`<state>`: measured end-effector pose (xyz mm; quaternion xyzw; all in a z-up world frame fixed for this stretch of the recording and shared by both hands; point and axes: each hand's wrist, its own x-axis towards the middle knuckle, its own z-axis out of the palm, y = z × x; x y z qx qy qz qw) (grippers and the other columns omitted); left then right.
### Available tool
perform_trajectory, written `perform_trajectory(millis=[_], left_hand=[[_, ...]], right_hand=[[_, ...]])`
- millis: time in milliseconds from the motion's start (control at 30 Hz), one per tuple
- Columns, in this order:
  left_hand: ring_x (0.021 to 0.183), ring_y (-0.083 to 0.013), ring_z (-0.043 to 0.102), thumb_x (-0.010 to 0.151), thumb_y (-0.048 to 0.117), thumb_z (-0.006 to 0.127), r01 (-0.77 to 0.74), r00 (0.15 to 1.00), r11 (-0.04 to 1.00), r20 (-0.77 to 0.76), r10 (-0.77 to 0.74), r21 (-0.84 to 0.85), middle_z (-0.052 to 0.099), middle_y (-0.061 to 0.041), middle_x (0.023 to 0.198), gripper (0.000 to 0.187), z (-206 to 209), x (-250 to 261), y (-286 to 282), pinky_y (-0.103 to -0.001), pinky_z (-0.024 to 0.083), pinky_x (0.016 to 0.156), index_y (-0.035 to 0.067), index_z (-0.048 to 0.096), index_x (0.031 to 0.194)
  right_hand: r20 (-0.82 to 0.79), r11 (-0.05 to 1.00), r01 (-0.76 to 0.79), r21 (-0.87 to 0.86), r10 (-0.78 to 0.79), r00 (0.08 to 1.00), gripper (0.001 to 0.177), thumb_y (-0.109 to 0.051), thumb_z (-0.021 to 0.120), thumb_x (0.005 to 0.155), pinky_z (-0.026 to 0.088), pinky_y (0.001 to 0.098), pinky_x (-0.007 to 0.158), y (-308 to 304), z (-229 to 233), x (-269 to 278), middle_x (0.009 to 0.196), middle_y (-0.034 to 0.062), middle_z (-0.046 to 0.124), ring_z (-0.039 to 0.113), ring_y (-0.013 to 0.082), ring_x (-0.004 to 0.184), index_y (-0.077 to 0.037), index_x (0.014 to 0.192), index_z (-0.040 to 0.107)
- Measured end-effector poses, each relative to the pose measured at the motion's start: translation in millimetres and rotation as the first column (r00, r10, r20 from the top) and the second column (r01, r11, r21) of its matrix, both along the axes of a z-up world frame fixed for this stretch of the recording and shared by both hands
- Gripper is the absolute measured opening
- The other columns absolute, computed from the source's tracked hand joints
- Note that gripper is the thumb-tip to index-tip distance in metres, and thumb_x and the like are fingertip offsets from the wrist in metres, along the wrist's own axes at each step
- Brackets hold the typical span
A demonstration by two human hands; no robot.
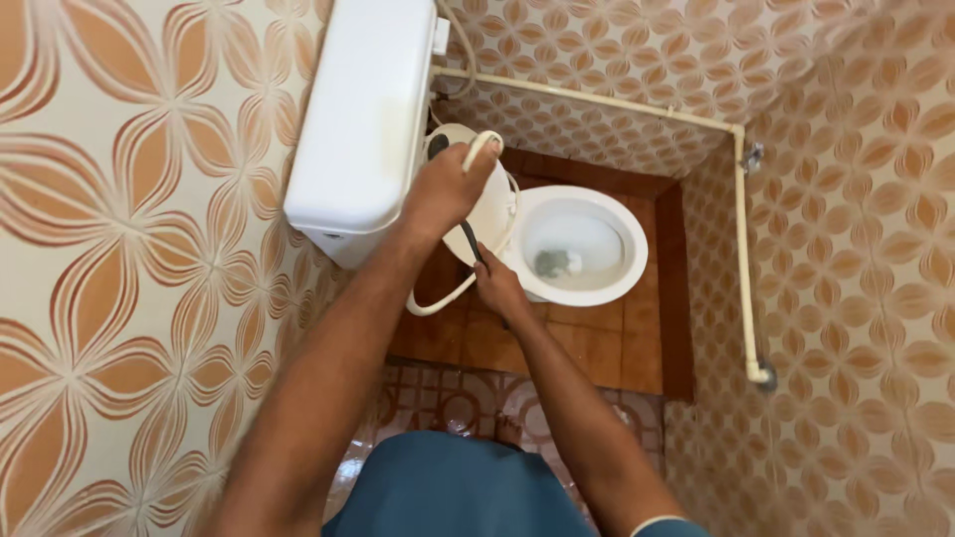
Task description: The person lifts the toilet lid and scrubs the inside of the bowl with a toilet brush while rinsing it with a handheld bidet sprayer. They then close the lid and scrub and rinse the top of the lid and seat with the brush and sprayer.
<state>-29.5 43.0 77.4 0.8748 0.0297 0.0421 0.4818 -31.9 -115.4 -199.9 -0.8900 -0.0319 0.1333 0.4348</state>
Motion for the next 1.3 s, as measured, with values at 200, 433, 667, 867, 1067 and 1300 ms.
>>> perform_trajectory(millis=[200, 433, 667, 867, 1067, 1300], left_hand=[[0.097, -0.0454, 0.07, 0.093, 0.063, 0.048, -0.061, 0.998, 0.997, -0.009, 0.06, -0.041, 0.073, -0.027, 0.097, 0.065, -9, -1, 1, -0.051, 0.054, 0.085, 0.004, 0.071, 0.105], [0.095, -0.0431, 0.073, 0.095, 0.064, 0.046, -0.109, 0.994, 0.992, -0.014, 0.108, -0.06, 0.075, -0.025, 0.095, 0.069, -16, 1, 8, -0.049, 0.055, 0.086, 0.001, 0.072, 0.1], [0.094, -0.0424, 0.071, 0.093, 0.066, 0.046, -0.147, 0.989, 0.986, 0.014, 0.149, -0.074, 0.073, -0.024, 0.096, 0.069, -3, 1, 17, -0.048, 0.054, 0.085, 0.004, 0.072, 0.104], [0.099, -0.0423, 0.071, 0.093, 0.065, 0.046, -0.172, 0.984, 0.982, -0.054, 0.167, -0.082, 0.074, -0.026, 0.098, 0.068, -9, 8, 7, -0.049, 0.054, 0.09, 0.004, 0.073, 0.108], [0.099, -0.0449, 0.07, 0.094, 0.063, 0.048, -0.215, 0.977, 0.972, -0.012, 0.215, -0.093, 0.072, -0.028, 0.099, 0.067, -8, 13, 1, -0.049, 0.054, 0.09, 0.002, 0.073, 0.107], [0.097, -0.0402, 0.073, 0.093, 0.063, 0.048, -0.22, 0.973, 0.967, -0.101, 0.208, -0.125, 0.074, -0.025, 0.098, 0.068, -11, -2, -5, -0.047, 0.054, 0.089, 0.001, 0.073, 0.108]], right_hand=[[0.007, 0.997, -0.022, -0.073, 0.022, 1.0, 0.052, -0.029, 0.051, 0.1, 0.045, 0.0427, 0.109, -15, 25, -21, 0.135, 0.026, 0.062, 0.058, 0.0408, 0.128, -0.01, 0.149, 0.051], [0.082, 0.993, -0.068, -0.096, 0.076, 0.994, 0.05, -0.029, 0.049, 0.103, 0.046, 0.0431, 0.109, -6, 25, -1, 0.135, 0.0278, 0.063, 0.059, 0.0424, 0.128, -0.01, 0.149, 0.05], [0.086, 0.947, -0.273, -0.168, 0.29, 0.953, 0.053, -0.029, 0.052, 0.1, 0.048, 0.0451, 0.104, -71, 29, -34, 0.132, 0.0284, 0.063, 0.06, 0.0431, 0.124, -0.018, 0.152, 0.048], [-0.013, 0.993, -0.104, -0.061, 0.104, 0.995, 0.053, -0.028, 0.048, 0.103, 0.05, 0.0431, 0.103, -19, 3, 27, 0.131, 0.0264, 0.066, 0.066, 0.0413, 0.12, -0.017, 0.154, 0.044], [0.178, 0.971, -0.237, -0.037, 0.24, 0.954, 0.053, -0.024, 0.053, 0.102, 0.045, 0.0467, 0.105, -77, -39, -45, 0.142, 0.0279, 0.058, 0.056, 0.0443, 0.13, -0.015, 0.154, 0.044], [-0.022, 0.993, -0.113, -0.042, 0.112, 0.993, 0.051, -0.027, 0.051, 0.103, 0.054, 0.0488, 0.096, -86, -58, -46, 0.134, 0.0263, 0.065, 0.068, 0.0445, 0.111, -0.019, 0.153, 0.048]])
